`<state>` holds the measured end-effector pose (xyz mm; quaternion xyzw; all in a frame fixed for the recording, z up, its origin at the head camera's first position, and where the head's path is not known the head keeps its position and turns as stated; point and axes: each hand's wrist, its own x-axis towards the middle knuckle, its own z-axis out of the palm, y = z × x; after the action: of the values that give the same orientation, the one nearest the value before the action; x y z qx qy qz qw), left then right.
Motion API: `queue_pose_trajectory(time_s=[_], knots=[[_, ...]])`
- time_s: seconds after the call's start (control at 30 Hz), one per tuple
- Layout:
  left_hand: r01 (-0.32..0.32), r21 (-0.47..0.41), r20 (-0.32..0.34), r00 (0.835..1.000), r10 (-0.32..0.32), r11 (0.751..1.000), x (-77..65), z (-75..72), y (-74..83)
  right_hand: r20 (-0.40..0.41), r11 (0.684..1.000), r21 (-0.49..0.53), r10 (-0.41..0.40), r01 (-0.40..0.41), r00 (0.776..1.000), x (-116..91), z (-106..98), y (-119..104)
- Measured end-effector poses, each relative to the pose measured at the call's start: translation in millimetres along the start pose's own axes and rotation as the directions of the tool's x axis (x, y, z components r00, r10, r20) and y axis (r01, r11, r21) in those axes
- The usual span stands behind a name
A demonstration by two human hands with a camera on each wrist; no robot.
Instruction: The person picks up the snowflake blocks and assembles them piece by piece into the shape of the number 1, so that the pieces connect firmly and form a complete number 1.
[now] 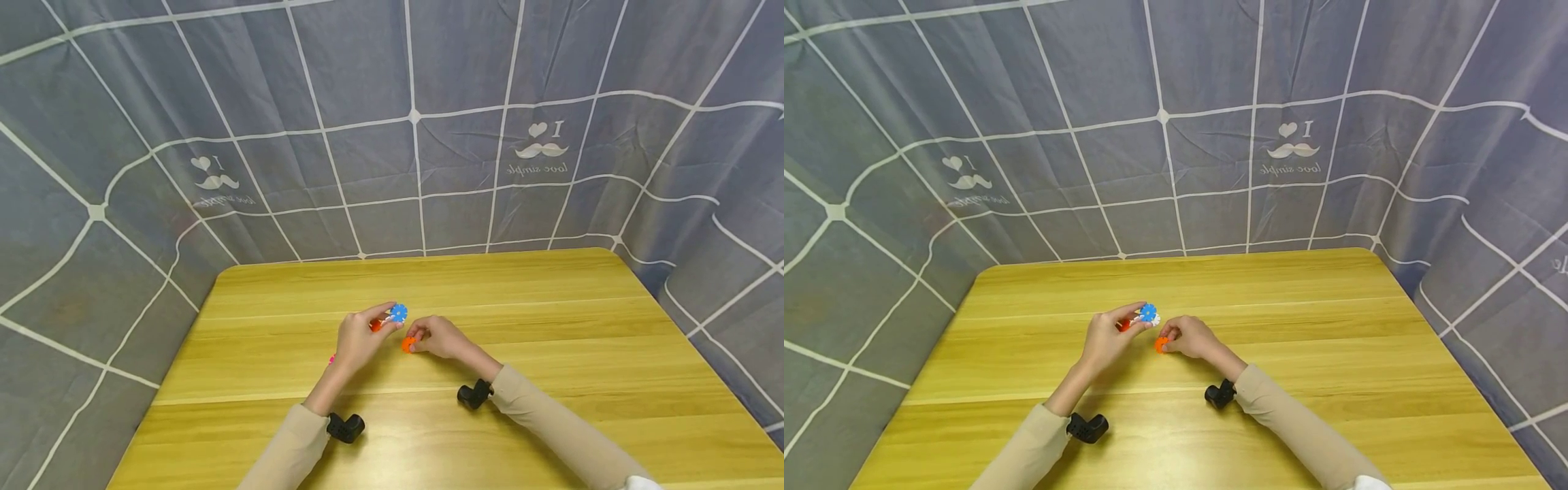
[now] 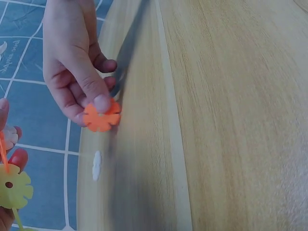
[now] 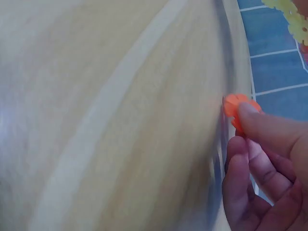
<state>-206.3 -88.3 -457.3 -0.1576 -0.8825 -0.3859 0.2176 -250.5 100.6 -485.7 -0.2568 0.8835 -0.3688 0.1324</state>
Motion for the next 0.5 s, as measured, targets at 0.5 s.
queue_pose_trajectory(time_s=[0.5], knots=[[0.108,-0.042,0.063,0.992,-0.105,0.993,-2.6,-0.8,-0.2,-0.111,0.974,0.227,0.018,0.007,0.994,-3.8,-20.2,5.5]])
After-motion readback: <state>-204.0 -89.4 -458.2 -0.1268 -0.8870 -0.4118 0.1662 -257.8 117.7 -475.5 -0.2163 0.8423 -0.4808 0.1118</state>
